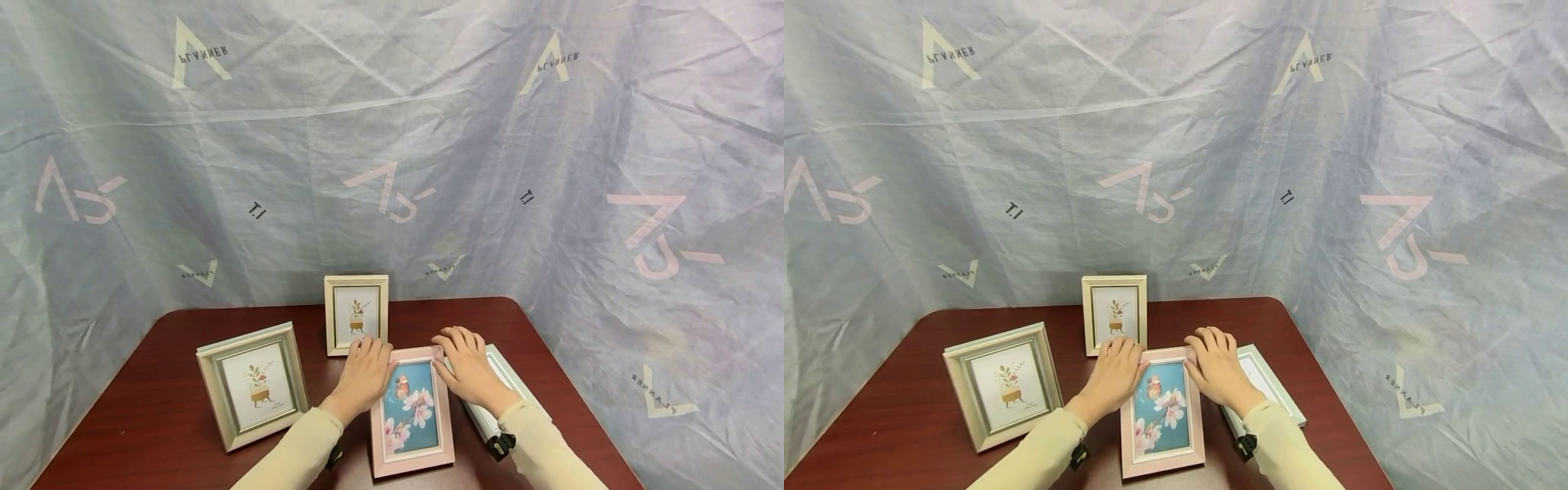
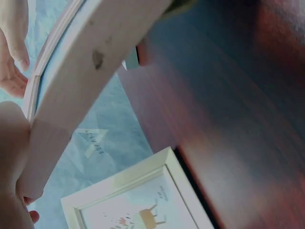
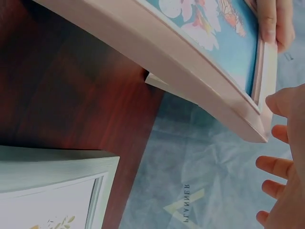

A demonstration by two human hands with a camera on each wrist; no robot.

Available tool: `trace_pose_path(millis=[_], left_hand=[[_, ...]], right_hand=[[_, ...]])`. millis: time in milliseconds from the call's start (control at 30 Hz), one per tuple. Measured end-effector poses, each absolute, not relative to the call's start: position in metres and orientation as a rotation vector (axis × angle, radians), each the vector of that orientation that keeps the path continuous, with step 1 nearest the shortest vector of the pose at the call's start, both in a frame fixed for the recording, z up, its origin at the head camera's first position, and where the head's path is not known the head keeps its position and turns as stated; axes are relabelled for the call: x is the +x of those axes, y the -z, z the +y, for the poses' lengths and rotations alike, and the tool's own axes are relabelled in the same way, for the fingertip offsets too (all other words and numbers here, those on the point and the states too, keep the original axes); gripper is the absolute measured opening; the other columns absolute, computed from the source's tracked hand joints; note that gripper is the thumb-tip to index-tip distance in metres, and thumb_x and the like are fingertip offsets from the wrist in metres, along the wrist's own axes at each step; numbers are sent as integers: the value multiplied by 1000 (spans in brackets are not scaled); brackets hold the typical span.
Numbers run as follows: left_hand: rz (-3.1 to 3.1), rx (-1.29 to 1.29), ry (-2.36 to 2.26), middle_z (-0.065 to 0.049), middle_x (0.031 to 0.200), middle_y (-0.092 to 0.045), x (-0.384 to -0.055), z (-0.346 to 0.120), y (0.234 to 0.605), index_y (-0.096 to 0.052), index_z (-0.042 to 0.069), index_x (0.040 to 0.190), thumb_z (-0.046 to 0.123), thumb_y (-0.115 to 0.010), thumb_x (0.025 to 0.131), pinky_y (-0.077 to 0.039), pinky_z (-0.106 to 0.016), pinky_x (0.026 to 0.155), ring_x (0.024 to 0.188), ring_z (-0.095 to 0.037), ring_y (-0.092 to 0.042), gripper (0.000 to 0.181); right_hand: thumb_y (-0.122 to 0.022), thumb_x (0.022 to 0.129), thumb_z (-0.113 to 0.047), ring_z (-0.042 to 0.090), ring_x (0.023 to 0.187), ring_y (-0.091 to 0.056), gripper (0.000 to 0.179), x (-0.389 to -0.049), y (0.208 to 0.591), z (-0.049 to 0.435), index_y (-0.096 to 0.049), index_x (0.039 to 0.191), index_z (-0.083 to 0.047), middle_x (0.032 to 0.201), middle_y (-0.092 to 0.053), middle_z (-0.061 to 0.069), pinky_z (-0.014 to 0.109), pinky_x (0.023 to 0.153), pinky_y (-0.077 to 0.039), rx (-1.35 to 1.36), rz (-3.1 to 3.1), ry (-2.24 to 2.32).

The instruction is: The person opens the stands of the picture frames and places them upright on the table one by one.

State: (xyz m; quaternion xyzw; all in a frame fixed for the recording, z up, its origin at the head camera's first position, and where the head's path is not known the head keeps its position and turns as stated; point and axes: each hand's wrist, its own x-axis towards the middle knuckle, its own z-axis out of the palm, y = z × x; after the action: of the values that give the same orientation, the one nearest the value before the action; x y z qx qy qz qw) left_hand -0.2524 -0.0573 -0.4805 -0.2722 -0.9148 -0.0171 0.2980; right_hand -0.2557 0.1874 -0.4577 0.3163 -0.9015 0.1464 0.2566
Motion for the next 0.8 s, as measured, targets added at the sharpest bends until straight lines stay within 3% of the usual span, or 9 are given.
trace_pose_path(millis=[333, 800], left_hand=[[-2293, -667, 145, -7, 96, -55, -243, -52, 479, -60, 7, 103, 30, -52, 100, -34, -44, 84, 95, -26, -47, 24], [-2313, -666, 180, -5, 97, -52, -242, -51, 463, -58, 8, 103, 29, -56, 100, -34, -43, 83, 93, -25, -45, 21]], right_hand=[[-70, 90, -22, 40, 120, -42, 36, -247, 458, 191, -60, 121, -7, 126, -51, 19, 58, 93, -29, 854, -2383, -392], [-72, 87, -20, 41, 121, -39, 40, -240, 443, 189, -57, 121, -6, 127, -49, 19, 58, 93, -26, 892, -2320, -393]])
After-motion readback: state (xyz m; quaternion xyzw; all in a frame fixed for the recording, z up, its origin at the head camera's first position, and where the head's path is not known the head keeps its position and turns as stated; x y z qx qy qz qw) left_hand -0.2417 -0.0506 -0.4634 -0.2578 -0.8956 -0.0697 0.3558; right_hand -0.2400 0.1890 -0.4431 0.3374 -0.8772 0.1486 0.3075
